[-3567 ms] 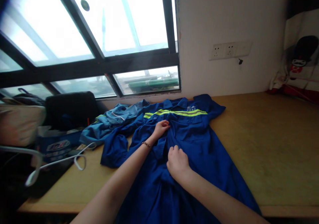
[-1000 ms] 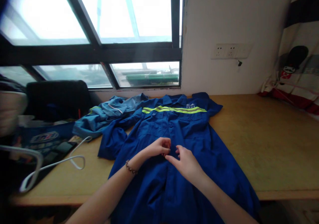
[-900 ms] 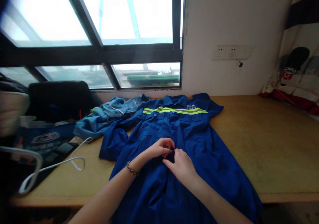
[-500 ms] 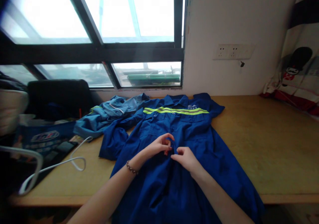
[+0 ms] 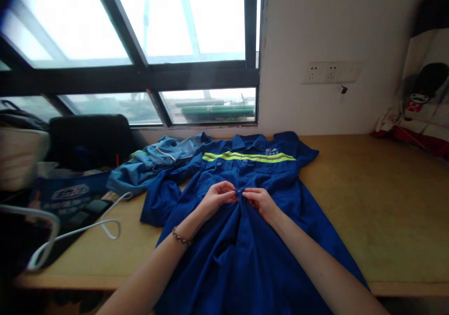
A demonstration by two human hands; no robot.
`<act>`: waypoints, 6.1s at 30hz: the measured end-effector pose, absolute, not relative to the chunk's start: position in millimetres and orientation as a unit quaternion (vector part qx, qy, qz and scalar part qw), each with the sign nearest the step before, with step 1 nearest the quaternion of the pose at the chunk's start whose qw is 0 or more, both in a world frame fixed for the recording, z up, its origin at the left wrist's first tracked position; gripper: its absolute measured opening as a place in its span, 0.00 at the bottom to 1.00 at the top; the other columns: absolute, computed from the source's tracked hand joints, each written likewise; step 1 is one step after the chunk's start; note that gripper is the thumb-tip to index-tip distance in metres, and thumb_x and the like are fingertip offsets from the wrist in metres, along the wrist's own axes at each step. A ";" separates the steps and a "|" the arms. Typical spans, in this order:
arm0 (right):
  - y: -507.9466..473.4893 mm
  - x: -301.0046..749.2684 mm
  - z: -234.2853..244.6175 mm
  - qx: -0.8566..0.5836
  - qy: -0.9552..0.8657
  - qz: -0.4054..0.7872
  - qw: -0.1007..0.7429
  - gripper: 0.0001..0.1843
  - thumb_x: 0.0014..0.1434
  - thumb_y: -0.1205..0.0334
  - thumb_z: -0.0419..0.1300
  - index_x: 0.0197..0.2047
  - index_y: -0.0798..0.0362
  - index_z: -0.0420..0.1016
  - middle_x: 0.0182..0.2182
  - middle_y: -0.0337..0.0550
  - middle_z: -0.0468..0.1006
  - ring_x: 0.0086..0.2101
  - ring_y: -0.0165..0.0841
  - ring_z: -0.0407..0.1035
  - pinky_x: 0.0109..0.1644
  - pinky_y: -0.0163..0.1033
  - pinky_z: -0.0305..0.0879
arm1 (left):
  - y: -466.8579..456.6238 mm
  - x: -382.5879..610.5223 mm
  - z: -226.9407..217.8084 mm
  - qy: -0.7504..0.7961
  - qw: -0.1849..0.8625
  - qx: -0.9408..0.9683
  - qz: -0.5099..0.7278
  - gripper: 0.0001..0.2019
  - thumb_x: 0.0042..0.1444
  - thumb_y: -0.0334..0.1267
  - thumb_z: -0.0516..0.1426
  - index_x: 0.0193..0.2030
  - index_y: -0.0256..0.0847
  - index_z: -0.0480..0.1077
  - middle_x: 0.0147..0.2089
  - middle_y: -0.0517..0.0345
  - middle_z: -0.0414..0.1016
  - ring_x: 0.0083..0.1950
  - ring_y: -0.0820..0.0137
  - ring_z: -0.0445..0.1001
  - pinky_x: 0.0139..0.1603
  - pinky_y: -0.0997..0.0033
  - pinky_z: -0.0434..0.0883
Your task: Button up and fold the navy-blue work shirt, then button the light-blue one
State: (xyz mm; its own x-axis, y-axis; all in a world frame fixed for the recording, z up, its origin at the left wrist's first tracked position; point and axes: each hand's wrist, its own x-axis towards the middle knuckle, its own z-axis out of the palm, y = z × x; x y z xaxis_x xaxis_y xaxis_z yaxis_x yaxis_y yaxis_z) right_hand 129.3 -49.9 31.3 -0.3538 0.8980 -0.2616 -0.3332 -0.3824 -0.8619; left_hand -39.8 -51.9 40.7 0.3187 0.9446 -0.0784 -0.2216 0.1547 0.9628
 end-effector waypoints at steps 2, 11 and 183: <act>-48.6 128.9 25.6 -0.375 -0.365 0.739 0.424 0.11 0.37 0.62 0.66 0.28 0.57 0.76 0.21 0.39 0.74 0.22 0.26 0.65 0.29 0.33 0.60 | -51.3 -39.9 39.1 0.376 0.672 0.466 0.436 0.17 0.39 0.41 0.63 0.32 0.33 0.66 0.29 0.56 0.73 0.31 0.72 0.74 0.35 0.72 0.70; -57.8 138.2 27.9 -0.344 -0.438 0.710 0.431 0.14 0.44 0.59 0.61 0.36 0.56 0.76 0.24 0.40 0.75 0.25 0.28 0.65 0.32 0.34 0.61 | -50.1 -36.0 37.3 0.391 0.647 0.500 0.422 0.14 0.41 0.40 0.62 0.30 0.33 0.64 0.26 0.56 0.73 0.23 0.75 0.71 0.25 0.77 0.67; -38.4 142.0 45.5 -0.440 -0.412 0.726 0.332 0.08 0.41 0.60 0.60 0.25 0.56 0.69 0.16 0.34 0.68 0.16 0.23 0.60 0.19 0.28 0.52 | -52.4 -51.3 46.6 0.348 0.376 0.859 0.030 0.06 0.39 0.30 0.60 0.28 0.37 0.70 0.25 0.64 0.69 0.26 0.78 0.64 0.26 0.81 0.58</act>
State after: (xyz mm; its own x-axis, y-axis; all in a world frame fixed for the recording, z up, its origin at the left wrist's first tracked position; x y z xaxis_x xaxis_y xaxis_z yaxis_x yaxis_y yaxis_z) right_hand 142.0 -38.4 45.5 -0.3935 0.8436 -0.3653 -0.1192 -0.4408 -0.8896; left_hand -51.3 -52.4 46.6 0.7564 0.6194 -0.2105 0.5750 -0.4761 0.6654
